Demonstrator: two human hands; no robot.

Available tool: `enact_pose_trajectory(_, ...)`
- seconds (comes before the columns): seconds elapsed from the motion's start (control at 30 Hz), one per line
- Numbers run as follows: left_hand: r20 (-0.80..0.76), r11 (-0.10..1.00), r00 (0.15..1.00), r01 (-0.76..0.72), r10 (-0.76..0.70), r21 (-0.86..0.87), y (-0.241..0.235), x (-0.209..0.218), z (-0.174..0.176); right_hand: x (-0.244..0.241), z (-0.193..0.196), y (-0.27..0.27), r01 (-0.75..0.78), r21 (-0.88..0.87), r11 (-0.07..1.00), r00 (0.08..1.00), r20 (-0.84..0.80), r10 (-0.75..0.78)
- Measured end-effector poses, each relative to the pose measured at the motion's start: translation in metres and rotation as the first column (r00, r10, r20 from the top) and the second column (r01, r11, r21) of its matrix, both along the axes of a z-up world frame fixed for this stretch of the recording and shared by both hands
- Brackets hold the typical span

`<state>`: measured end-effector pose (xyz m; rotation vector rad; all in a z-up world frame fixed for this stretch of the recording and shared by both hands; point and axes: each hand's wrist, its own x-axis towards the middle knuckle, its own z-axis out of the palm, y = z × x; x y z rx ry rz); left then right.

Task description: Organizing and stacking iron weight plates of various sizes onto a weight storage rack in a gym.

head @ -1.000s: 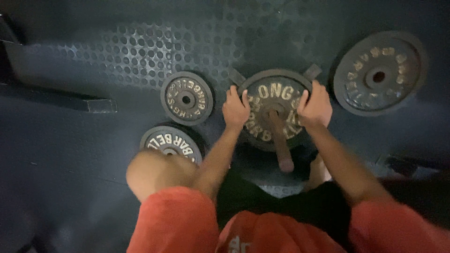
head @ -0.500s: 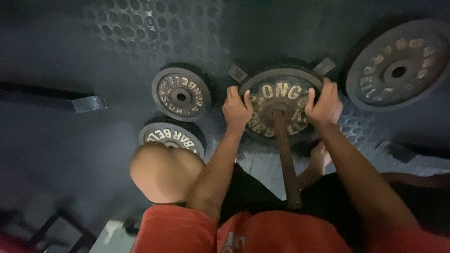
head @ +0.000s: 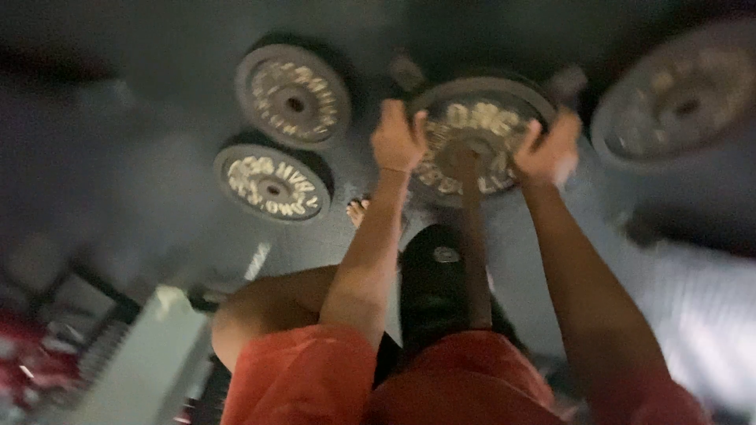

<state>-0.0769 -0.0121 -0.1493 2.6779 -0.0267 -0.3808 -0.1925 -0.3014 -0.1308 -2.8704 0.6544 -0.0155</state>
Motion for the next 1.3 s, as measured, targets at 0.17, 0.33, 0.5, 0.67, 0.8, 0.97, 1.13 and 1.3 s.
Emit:
enact_pose_trajectory(0.17, -0.166, 0.998, 0.986, 0.013, -0.003, 0.058, -0.012, 0.005, 0.016, 0.012, -0.006, -0.004, -0.064, -0.018, 0.998, 0.995, 0.073, 0.065)
enact_pose_trajectory(0.33, -0.046, 0.998, 0.998, 0.043, -0.045, -0.055, -0.012, 0.017, 0.022, 0.042, 0.031, 0.017, -0.083, 0.095, 0.992, 0.958, 0.282, 0.054)
enact_pose_trajectory(0.5, -0.114, 0.996, 0.99, 0.077, -0.082, -0.048, -0.012, 0.024, 0.009, 0.04, 0.036, 0.015, -0.09, 0.096, 0.991, 0.986, 0.152, 0.075)
enact_pose_trajectory(0.67, -0.182, 0.993, 0.979, 0.08, -0.096, -0.089, 0.016, 0.029, 0.02, 0.037, 0.042, 0.02, -0.037, 0.036, 0.999, 0.995, 0.09, 0.033)
enact_pose_trajectory(0.8, -0.235, 0.993, 0.969, 0.047, -0.072, -0.107, 0.104, 0.034, 0.038, 0.035, 0.028, 0.017, -0.059, 0.035, 0.998, 0.972, 0.229, 0.049)
enact_pose_trajectory(0.97, -0.023, 0.991, 1.0, -0.011, 0.008, -0.136, 0.289, 0.013, 0.06, 0.017, 0.041, 0.022, 0.02, -0.091, 0.996, 0.99, 0.138, -0.007)
enact_pose_trajectory(1.13, -0.173, 0.919, 0.919, -0.307, 0.354, 0.249, 0.461, -0.033, 0.036, -0.079, 0.04, -0.004, 0.426, -0.121, 0.896, 0.891, -0.116, -0.439)
enact_pose_trajectory(1.3, -0.127, 0.925, 0.961, -0.192, 0.245, 0.329, 0.536, -0.064, 0.016, -0.112, 0.067, 0.075, 0.335, -0.138, 0.932, 0.241, -0.944, -0.227)
